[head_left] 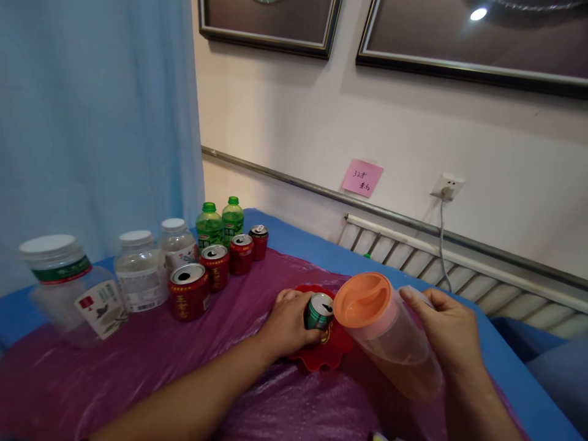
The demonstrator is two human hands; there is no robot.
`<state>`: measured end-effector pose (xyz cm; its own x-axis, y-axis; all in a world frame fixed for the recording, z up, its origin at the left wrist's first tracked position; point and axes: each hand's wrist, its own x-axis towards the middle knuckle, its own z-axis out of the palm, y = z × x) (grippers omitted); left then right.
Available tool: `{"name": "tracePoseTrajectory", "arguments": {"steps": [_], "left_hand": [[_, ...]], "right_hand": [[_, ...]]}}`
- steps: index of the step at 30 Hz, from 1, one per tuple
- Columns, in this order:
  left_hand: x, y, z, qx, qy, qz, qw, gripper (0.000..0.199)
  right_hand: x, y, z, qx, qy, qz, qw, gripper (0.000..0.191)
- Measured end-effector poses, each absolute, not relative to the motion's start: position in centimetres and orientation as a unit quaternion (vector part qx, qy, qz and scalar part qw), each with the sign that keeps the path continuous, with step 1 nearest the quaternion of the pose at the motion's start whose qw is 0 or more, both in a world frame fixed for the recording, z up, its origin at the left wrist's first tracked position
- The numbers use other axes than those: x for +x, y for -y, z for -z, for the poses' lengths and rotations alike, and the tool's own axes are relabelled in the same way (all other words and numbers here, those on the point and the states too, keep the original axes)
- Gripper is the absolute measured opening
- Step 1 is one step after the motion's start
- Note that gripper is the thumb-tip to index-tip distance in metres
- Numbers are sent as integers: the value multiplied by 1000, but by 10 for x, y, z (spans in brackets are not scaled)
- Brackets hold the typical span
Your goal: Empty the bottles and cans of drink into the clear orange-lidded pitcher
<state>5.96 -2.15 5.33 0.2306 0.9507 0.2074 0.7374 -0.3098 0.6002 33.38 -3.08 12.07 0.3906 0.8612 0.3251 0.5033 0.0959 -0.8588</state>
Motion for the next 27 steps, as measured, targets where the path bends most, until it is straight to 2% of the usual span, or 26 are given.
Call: {"name": "tracePoseTrajectory", "arguments": {"steps": [27], "left_hand": [[60,21,-52,763,-544,-286,199,63]], "right_hand": [[336,29,-118,-657,525,-172,513,55]]}}
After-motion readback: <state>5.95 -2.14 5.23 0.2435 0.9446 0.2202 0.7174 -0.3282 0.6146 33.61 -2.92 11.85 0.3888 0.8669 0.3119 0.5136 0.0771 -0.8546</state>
